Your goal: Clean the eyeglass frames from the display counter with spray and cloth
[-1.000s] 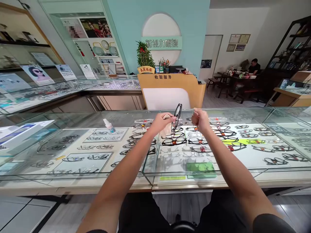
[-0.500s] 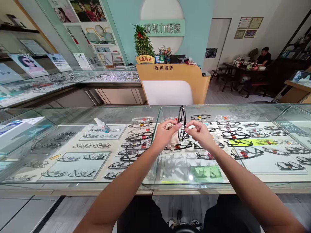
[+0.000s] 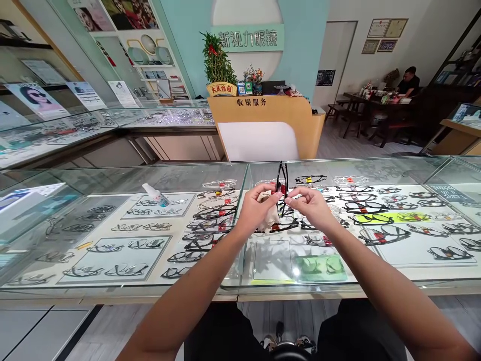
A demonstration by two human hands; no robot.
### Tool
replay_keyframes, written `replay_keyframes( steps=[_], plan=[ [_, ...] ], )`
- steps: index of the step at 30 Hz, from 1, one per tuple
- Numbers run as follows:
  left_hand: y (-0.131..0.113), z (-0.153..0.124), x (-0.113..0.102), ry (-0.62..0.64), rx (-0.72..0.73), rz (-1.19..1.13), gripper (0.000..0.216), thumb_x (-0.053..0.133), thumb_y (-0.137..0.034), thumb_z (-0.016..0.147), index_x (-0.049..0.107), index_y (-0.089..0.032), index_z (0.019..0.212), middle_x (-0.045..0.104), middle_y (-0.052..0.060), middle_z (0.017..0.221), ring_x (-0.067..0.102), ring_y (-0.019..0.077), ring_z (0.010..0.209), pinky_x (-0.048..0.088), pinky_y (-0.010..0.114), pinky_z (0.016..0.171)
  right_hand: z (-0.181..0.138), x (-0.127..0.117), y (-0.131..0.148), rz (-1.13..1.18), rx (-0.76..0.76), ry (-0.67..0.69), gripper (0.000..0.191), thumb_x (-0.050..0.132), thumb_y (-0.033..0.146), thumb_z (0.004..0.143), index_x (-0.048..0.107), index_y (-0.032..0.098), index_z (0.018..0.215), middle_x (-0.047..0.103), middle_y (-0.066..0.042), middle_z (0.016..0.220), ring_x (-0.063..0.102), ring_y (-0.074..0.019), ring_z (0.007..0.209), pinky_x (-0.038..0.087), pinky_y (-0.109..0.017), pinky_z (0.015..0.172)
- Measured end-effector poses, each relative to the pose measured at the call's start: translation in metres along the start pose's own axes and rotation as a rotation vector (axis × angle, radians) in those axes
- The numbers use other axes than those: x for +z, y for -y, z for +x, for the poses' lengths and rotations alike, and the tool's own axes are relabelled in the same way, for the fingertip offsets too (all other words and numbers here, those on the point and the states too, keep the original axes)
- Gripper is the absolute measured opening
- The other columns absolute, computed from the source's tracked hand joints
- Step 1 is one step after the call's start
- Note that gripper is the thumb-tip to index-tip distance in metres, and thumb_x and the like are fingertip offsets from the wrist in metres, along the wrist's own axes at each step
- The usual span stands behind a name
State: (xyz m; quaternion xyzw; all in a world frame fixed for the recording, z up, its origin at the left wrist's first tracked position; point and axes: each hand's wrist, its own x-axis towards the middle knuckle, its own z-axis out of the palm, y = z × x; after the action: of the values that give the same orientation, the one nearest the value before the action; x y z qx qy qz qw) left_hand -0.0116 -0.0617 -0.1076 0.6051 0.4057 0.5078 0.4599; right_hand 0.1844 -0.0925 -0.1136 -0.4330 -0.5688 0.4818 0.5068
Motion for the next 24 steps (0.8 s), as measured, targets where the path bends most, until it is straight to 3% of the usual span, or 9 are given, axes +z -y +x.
replay_keyframes(
  steps=[9,18,21,24],
  plan=[
    [0.009,0.005,-0.002,0.062,0.074,-0.009,0.038,0.090,-0.048,0.076,0.079,-0.020,0.100,0.078,0.009,0.121,0.071,0.0247,0.111,0.058,0.034,0.092,0.003,-0.004,0.000,-0.022,-0.062,-0.053,0.045,0.089,0.062,0.076,0.077,0.019,0.083,0.028,0.011,0.051,0.016,-0.0085,0.052,0.010,-0.031,0.054],
    [0.015,0.009,-0.001,0.094,0.127,-0.029,0.045,0.091,-0.053,0.078,0.085,-0.020,0.109,0.083,0.012,0.123,0.074,0.0309,0.121,0.057,0.043,0.107,0.004,-0.008,0.001,-0.039,-0.067,-0.095,0.048,0.087,0.064,0.079,0.076,0.018,0.090,0.028,0.012,0.052,0.016,-0.0087,0.052,0.010,-0.031,0.055],
    [0.013,0.009,-0.003,0.080,0.160,0.025,0.045,0.086,-0.054,0.085,0.085,-0.021,0.116,0.082,0.012,0.127,0.075,0.0307,0.124,0.057,0.042,0.109,0.003,-0.010,0.004,-0.086,-0.104,-0.161,0.047,0.082,0.064,0.083,0.073,0.019,0.092,0.028,0.012,0.052,0.017,-0.0090,0.051,0.012,-0.030,0.054],
    [0.013,0.010,-0.008,0.065,0.169,0.115,0.045,0.081,-0.054,0.091,0.085,-0.021,0.121,0.081,0.012,0.131,0.074,0.0313,0.126,0.056,0.041,0.110,0.002,-0.016,0.008,-0.189,-0.214,-0.323,0.041,0.075,0.060,0.091,0.071,0.019,0.095,0.028,0.012,0.052,0.021,-0.0101,0.051,0.016,-0.030,0.054]
  ],
)
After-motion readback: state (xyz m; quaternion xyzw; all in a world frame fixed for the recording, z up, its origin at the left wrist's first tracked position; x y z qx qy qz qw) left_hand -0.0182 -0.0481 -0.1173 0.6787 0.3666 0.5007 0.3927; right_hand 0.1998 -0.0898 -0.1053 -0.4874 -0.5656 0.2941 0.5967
